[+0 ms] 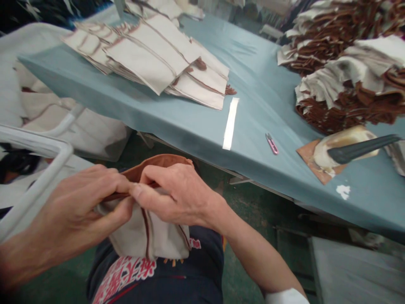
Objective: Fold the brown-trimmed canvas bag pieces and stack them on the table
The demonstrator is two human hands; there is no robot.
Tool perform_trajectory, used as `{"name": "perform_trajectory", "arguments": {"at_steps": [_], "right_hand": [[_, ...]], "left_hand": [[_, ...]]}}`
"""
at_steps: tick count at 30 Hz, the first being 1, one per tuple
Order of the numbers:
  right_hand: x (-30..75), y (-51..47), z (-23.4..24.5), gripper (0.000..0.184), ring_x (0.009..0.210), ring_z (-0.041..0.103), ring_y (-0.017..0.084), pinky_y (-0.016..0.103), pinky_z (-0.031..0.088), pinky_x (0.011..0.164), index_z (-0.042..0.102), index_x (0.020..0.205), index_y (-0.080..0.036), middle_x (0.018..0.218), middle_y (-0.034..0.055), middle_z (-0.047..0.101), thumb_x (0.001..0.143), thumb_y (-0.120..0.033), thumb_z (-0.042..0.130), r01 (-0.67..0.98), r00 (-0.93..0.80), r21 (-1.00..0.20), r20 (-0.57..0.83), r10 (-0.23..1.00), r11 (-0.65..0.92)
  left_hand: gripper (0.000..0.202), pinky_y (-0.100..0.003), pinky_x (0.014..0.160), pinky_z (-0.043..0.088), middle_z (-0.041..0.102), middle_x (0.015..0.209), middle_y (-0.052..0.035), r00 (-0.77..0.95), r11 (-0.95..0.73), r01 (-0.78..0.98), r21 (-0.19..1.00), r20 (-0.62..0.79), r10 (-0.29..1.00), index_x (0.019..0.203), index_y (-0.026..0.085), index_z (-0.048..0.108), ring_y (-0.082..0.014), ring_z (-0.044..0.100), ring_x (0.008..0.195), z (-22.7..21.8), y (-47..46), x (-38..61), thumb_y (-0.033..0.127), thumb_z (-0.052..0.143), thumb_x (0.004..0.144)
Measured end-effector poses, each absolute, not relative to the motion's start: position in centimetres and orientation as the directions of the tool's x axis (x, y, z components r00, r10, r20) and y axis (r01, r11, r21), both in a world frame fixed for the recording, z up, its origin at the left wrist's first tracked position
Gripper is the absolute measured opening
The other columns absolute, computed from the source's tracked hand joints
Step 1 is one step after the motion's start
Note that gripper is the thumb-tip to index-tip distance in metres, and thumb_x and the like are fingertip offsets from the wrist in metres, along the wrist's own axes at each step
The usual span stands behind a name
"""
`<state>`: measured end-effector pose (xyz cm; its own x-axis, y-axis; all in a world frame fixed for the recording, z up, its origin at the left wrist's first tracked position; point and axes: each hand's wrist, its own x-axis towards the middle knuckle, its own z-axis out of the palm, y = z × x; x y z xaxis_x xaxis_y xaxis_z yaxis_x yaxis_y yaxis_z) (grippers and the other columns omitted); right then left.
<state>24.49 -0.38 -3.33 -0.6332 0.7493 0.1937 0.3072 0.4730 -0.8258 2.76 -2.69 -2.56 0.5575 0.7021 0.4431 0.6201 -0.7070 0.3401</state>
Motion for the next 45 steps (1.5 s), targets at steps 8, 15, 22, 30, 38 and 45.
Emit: {"name": "perform_trajectory", "arguments": {"at_steps": [8,15,22,30,38,45], "right_hand": [[24.4,0.2,-4.3,0.045,0.053,0.035,0.008,0.028,0.027,0.055,0.035,0.066,-0.024,0.059,-0.0085,0.036,0.107,-0.023,0.054,0.122,-0.638,-0.737,0.454,0.622,0.665],[26.6,0.0,-4.0,0.034,0.056,0.056,0.012,0.028,0.039,0.058,0.062,0.075,-0.021,0.063,-0.0016,0.065,0.108,-0.016,0.054,0.367,-0.579,-0.464,0.565,0.588,0.806],[28.6,0.9,-8.3,0.038,0.061,0.065,0.014,0.026,0.047,0.061,0.069,0.079,-0.02,0.07,0.0025,0.074,0.112,-0.018,0.05,0.462,-0.495,-0.525,0.516,0.699,0.714],[27.6,1.2,-10.8,0.042,0.054,0.058,0.013,0.027,0.041,0.057,0.06,0.072,-0.022,0.061,-0.0011,0.065,0.112,-0.018,0.049,0.477,-0.407,-0.525,0.579,0.707,0.705],[27.1,1.5,-12.1,0.044,0.061,0.066,0.014,0.026,0.047,0.062,0.067,0.078,-0.02,0.07,0.002,0.074,0.117,-0.025,0.047,0.435,-0.423,-0.541,0.583,0.694,0.72],[27.1,1.5,-12.1,0.047,0.062,0.063,0.014,0.027,0.046,0.062,0.066,0.078,-0.02,0.069,0.0018,0.072,0.118,-0.029,0.045,0.401,-0.439,-0.581,0.557,0.705,0.708]], "left_hand": [[0.014,-0.03,0.074,0.046,0.069,0.08,0.005,0.588,-0.677,0.514,0.527,0.358,0.726,0.091,0.023,0.065,-0.0144,0.063,0.074,-1.9,-2.4,1.3,0.016,0.058,0.102],[0.01,-0.03,0.075,0.046,0.066,0.08,0.0019,0.668,-0.654,0.446,0.611,0.26,0.698,0.084,0.022,0.061,-0.0178,0.062,0.078,-1.1,0.7,-0.1,0.02,0.056,0.092],[0.022,-0.028,0.081,0.047,0.072,0.092,-0.0015,0.755,-0.378,0.303,0.875,0.022,0.656,0.091,0.019,0.069,-0.0203,0.067,0.089,-2.4,3.1,-0.9,0.033,0.053,0.097],[0.017,-0.022,0.063,0.038,0.057,0.072,0.0055,0.761,-0.265,0.202,0.943,0.019,0.648,0.08,0.019,0.065,-0.0118,0.052,0.067,-1.6,2.8,1.1,0.03,0.058,0.091],[0.017,-0.019,0.053,0.032,0.049,0.065,0.0083,0.739,-0.228,0.14,0.964,0.051,0.671,0.075,0.018,0.063,-0.0084,0.042,0.059,-2.7,2.5,1.7,0.029,0.063,0.089],[0.02,-0.019,0.052,0.032,0.05,0.064,0.0073,0.726,-0.203,0.161,0.966,0.024,0.688,0.074,0.018,0.064,-0.0084,0.043,0.057,-2.8,2.2,1.6,0.03,0.064,0.09]]}}
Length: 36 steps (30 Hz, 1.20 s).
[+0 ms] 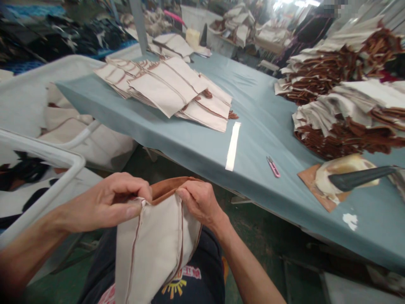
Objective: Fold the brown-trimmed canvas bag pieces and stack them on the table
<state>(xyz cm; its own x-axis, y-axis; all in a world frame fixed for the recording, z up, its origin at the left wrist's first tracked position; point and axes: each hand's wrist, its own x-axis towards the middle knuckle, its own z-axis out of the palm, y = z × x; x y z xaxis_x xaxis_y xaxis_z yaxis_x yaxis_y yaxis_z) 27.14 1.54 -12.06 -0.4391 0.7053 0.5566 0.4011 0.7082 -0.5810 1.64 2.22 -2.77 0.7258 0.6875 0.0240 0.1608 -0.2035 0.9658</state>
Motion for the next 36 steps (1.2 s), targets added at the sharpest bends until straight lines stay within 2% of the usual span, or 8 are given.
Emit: {"name": "perform_trajectory", "arguments": {"at_steps": [5,8,11,13,16,23,32,36], "right_hand": [[27.1,1.7,-11.7,0.044,0.064,0.062,0.015,0.028,0.047,0.063,0.066,0.08,-0.021,0.07,0.0011,0.07,0.117,-0.029,0.044,0.373,-0.446,-0.617,0.536,0.717,0.693],[26.8,1.6,-10.2,0.035,0.074,0.068,0.017,0.03,0.052,0.072,0.071,0.089,-0.021,0.08,0.0032,0.076,0.114,-0.028,0.047,0.354,-0.465,-0.64,0.512,0.722,0.682],[26.0,1.3,-7.9,0.029,0.082,0.07,0.019,0.034,0.055,0.081,0.071,0.093,-0.021,0.087,0.0042,0.079,0.111,-0.035,0.054,0.235,-0.513,-0.677,0.523,0.68,0.698],[25.1,0.9,-6.4,0.028,0.08,0.068,0.018,0.033,0.055,0.08,0.068,0.09,-0.021,0.085,0.0033,0.077,0.109,-0.04,0.06,0.126,-0.523,-0.714,0.542,0.658,0.689],[23.9,0.5,-5.0,0.026,0.07,0.063,0.014,0.029,0.051,0.071,0.061,0.081,-0.022,0.076,-0.0013,0.07,0.104,-0.034,0.067,0.045,-0.497,-0.767,0.539,0.68,0.641],[23.6,-0.2,-3.6,0.016,0.064,0.059,0.01,0.022,0.047,0.063,0.061,0.078,-0.021,0.073,-0.0036,0.068,0.093,-0.018,0.066,0.116,-0.501,-0.805,0.458,0.734,0.581],[22.7,-0.6,-2.3,0.015,0.059,0.049,0.007,0.02,0.041,0.057,0.055,0.072,-0.021,0.068,-0.0064,0.057,0.084,-0.015,0.06,0.18,-0.489,-0.886,0.297,0.82,0.428],[22.3,-0.5,-2.6,0.016,0.059,0.045,0.009,0.023,0.037,0.057,0.049,0.069,-0.023,0.064,-0.0067,0.05,0.082,-0.019,0.058,0.222,-0.458,-0.884,0.279,0.844,0.412]], "left_hand": [[0.02,-0.018,0.053,0.036,0.053,0.063,0.0063,0.709,-0.184,0.169,0.968,0.01,0.705,0.071,0.018,0.064,-0.0089,0.046,0.058,-2.5,2.0,1.7,0.029,0.063,0.088],[0.019,-0.019,0.051,0.034,0.05,0.062,0.0064,0.682,-0.175,0.225,0.958,-0.026,0.731,0.071,0.018,0.063,-0.0089,0.043,0.057,-1.9,1.6,1.8,0.027,0.061,0.086],[0.021,-0.019,0.051,0.032,0.047,0.062,0.0063,0.666,-0.186,0.288,0.939,-0.057,0.744,0.07,0.018,0.062,-0.0089,0.041,0.057,-1.3,1.3,1.8,0.028,0.059,0.088],[0.024,-0.019,0.051,0.033,0.047,0.062,0.0062,0.66,-0.186,0.316,0.93,-0.075,0.747,0.069,0.018,0.061,-0.0091,0.041,0.057,-0.9,1.1,1.8,0.03,0.059,0.089],[0.026,-0.019,0.051,0.033,0.049,0.062,0.0058,0.66,-0.179,0.339,0.924,-0.098,0.745,0.069,0.018,0.061,-0.0096,0.042,0.057,-0.6,0.9,1.5,0.03,0.06,0.091],[0.026,-0.019,0.05,0.034,0.054,0.064,0.0054,0.678,-0.244,0.371,0.896,-0.082,0.73,0.071,0.018,0.064,-0.0093,0.046,0.057,-0.3,0.6,0.9,0.028,0.061,0.095],[0.025,-0.019,0.05,0.032,0.049,0.062,0.005,0.649,-0.223,0.391,0.893,-0.096,0.754,0.066,0.017,0.06,-0.0092,0.043,0.057,0.0,0.5,1.0,0.027,0.058,0.089],[0.025,-0.019,0.051,0.033,0.052,0.062,0.004,0.658,-0.201,0.373,0.906,-0.106,0.745,0.069,0.016,0.066,-0.0097,0.045,0.057,0.0,0.8,1.0,0.028,0.056,0.089]]}}
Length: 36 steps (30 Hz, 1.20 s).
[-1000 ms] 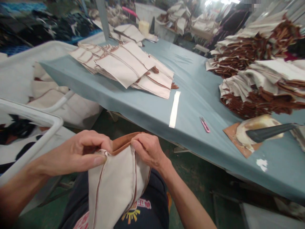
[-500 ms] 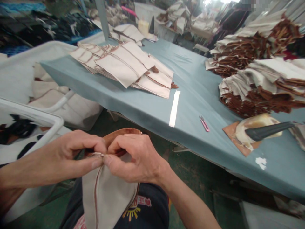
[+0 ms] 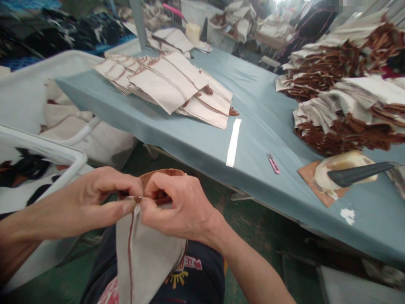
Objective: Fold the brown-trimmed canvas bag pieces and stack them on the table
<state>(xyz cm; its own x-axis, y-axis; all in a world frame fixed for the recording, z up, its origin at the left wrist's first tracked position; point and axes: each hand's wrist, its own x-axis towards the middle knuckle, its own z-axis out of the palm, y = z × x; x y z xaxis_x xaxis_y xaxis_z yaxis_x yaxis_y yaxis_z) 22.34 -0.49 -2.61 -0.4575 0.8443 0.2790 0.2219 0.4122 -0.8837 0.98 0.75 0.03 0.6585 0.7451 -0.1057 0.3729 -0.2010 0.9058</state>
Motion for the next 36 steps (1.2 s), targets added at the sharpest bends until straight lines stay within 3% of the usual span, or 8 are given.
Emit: {"name": "perform_trajectory", "arguments": {"at_steps": [6,13,17,20,26,30,36], "right_hand": [[22.4,-0.2,-3.0,0.017,0.06,0.046,0.01,0.023,0.04,0.059,0.047,0.071,-0.024,0.064,-0.0066,0.05,0.083,-0.022,0.058,0.182,-0.47,-0.9,0.274,0.839,0.396],[22.5,-0.2,-3.1,0.018,0.059,0.046,0.009,0.023,0.04,0.059,0.049,0.072,-0.023,0.066,-0.0067,0.052,0.086,-0.018,0.059,0.156,-0.47,-0.873,0.345,0.813,0.461],[22.9,0.0,-3.4,0.017,0.06,0.047,0.008,0.023,0.042,0.062,0.052,0.073,-0.022,0.069,-0.0063,0.058,0.087,-0.017,0.06,0.117,-0.485,-0.871,0.369,0.793,0.476],[23.1,0.2,-3.6,0.016,0.063,0.051,0.009,0.023,0.044,0.064,0.056,0.077,-0.022,0.073,-0.0051,0.063,0.092,-0.02,0.062,0.119,-0.505,-0.846,0.399,0.765,0.519],[23.4,0.2,-4.0,0.017,0.069,0.06,0.012,0.025,0.049,0.071,0.062,0.087,-0.022,0.08,-0.0024,0.07,0.104,-0.026,0.062,0.17,-0.546,-0.762,0.455,0.703,0.625],[23.2,0.0,-4.1,0.007,0.073,0.063,0.014,0.027,0.051,0.076,0.062,0.09,-0.023,0.083,-0.0016,0.072,0.097,-0.024,0.066,0.227,-0.549,-0.724,0.457,0.7,0.652],[22.9,0.1,-3.6,0.011,0.066,0.057,0.012,0.025,0.046,0.07,0.058,0.085,-0.024,0.077,-0.0042,0.068,0.095,-0.02,0.061,0.227,-0.587,-0.752,0.401,0.703,0.619]], "left_hand": [[0.028,-0.017,0.05,0.034,0.054,0.064,0.0043,0.653,-0.138,0.352,0.926,-0.137,0.745,0.075,0.016,0.072,-0.0095,0.044,0.058,-0.3,0.8,0.7,0.031,0.06,0.094],[0.038,-0.019,0.051,0.033,0.047,0.066,0.0051,0.681,-0.128,0.341,0.931,-0.15,0.717,0.073,0.017,0.067,-0.0103,0.04,0.06,-0.3,1.0,0.1,0.04,0.065,0.103],[0.037,-0.02,0.057,0.041,0.061,0.071,0.0016,0.732,-0.217,0.341,0.915,-0.114,0.672,0.079,0.017,0.072,-0.013,0.052,0.065,0.0,1.5,-0.3,0.038,0.061,0.107],[0.033,-0.02,0.062,0.047,0.073,0.077,-0.0012,0.746,-0.256,0.365,0.895,-0.116,0.656,0.088,0.018,0.081,-0.0153,0.062,0.069,0.5,1.8,-0.6,0.035,0.06,0.107],[0.024,-0.018,0.054,0.043,0.073,0.069,0.0016,0.716,-0.344,0.478,0.808,-0.132,0.686,0.087,0.019,0.083,-0.0133,0.062,0.06,1.3,2.4,-0.7,0.03,0.066,0.1],[0.022,-0.018,0.051,0.041,0.073,0.068,0.002,0.704,-0.376,0.507,0.776,-0.12,0.7,0.088,0.018,0.083,-0.0129,0.062,0.059,1.7,2.2,-0.7,0.026,0.064,0.095],[0.023,-0.019,0.047,0.03,0.063,0.059,0.0062,0.745,-0.486,0.545,0.683,-0.129,0.655,0.083,0.017,0.077,-0.0076,0.049,0.05,2.6,2.3,-0.7,0.02,0.056,0.092]]}}
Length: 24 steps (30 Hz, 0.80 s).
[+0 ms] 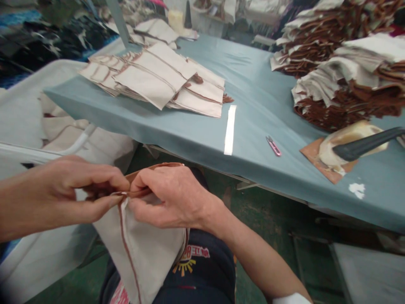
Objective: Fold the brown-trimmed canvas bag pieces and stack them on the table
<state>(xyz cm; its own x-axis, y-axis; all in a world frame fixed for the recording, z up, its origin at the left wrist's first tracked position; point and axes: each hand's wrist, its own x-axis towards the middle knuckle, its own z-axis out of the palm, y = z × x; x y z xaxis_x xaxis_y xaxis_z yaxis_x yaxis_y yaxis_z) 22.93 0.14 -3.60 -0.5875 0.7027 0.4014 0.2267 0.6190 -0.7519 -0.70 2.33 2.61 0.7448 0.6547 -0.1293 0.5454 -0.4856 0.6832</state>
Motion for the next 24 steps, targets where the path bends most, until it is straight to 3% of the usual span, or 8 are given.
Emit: {"name": "perform_trajectory", "arguments": {"at_steps": [5,10,13,19,24], "right_hand": [[22.9,0.4,-3.9,0.012,0.068,0.061,0.012,0.025,0.048,0.07,0.057,0.087,-0.023,0.078,-0.0029,0.069,0.097,-0.019,0.058,0.235,-0.589,-0.707,0.442,0.676,0.667],[22.3,0.1,-5.0,0.013,0.072,0.069,0.015,0.027,0.053,0.073,0.064,0.093,-0.024,0.079,-0.0001,0.074,0.103,-0.022,0.056,0.325,-0.54,-0.536,0.571,0.619,0.779],[21.7,-0.2,-5.4,0.013,0.071,0.072,0.015,0.026,0.056,0.074,0.069,0.096,-0.023,0.08,0.0004,0.077,0.103,-0.02,0.058,0.335,-0.489,-0.5,0.632,0.601,0.798],[20.7,-0.3,-5.7,0.024,0.069,0.073,0.014,0.027,0.058,0.073,0.066,0.082,-0.023,0.077,-0.0007,0.079,0.099,-0.009,0.055,0.34,-0.451,-0.419,0.713,0.537,0.842],[19.6,-0.8,-6.0,0.016,0.057,0.064,0.011,0.024,0.053,0.062,0.063,0.077,-0.022,0.068,-0.0035,0.074,0.085,-0.009,0.058,0.248,-0.277,-0.542,0.755,0.594,0.803]], "left_hand": [[0.025,-0.021,0.048,0.028,0.061,0.058,0.0061,0.772,-0.526,0.545,0.653,-0.146,0.618,0.075,0.018,0.07,-0.0073,0.048,0.05,2.6,2.6,-0.7,0.019,0.053,0.093],[0.025,-0.019,0.049,0.032,0.063,0.061,0.0068,0.741,-0.474,0.548,0.689,-0.138,0.657,0.082,0.018,0.074,-0.0078,0.051,0.052,2.1,2.3,-1.6,0.024,0.056,0.1],[0.027,-0.017,0.049,0.035,0.062,0.06,0.0074,0.735,-0.455,0.551,0.699,-0.149,0.661,0.081,0.018,0.074,-0.0078,0.052,0.053,2.1,2.0,-2.1,0.025,0.056,0.1],[0.028,-0.017,0.049,0.035,0.066,0.063,0.0081,0.703,-0.431,0.609,0.666,-0.202,0.682,0.093,0.02,0.078,-0.0086,0.055,0.053,1.5,1.5,-3.0,0.032,0.056,0.106],[0.026,-0.016,0.045,0.033,0.06,0.056,0.0116,0.716,-0.495,0.571,0.654,-0.102,0.691,0.081,0.025,0.073,-0.0071,0.051,0.047,0.9,1.0,-2.8,0.03,0.058,0.102]]}}
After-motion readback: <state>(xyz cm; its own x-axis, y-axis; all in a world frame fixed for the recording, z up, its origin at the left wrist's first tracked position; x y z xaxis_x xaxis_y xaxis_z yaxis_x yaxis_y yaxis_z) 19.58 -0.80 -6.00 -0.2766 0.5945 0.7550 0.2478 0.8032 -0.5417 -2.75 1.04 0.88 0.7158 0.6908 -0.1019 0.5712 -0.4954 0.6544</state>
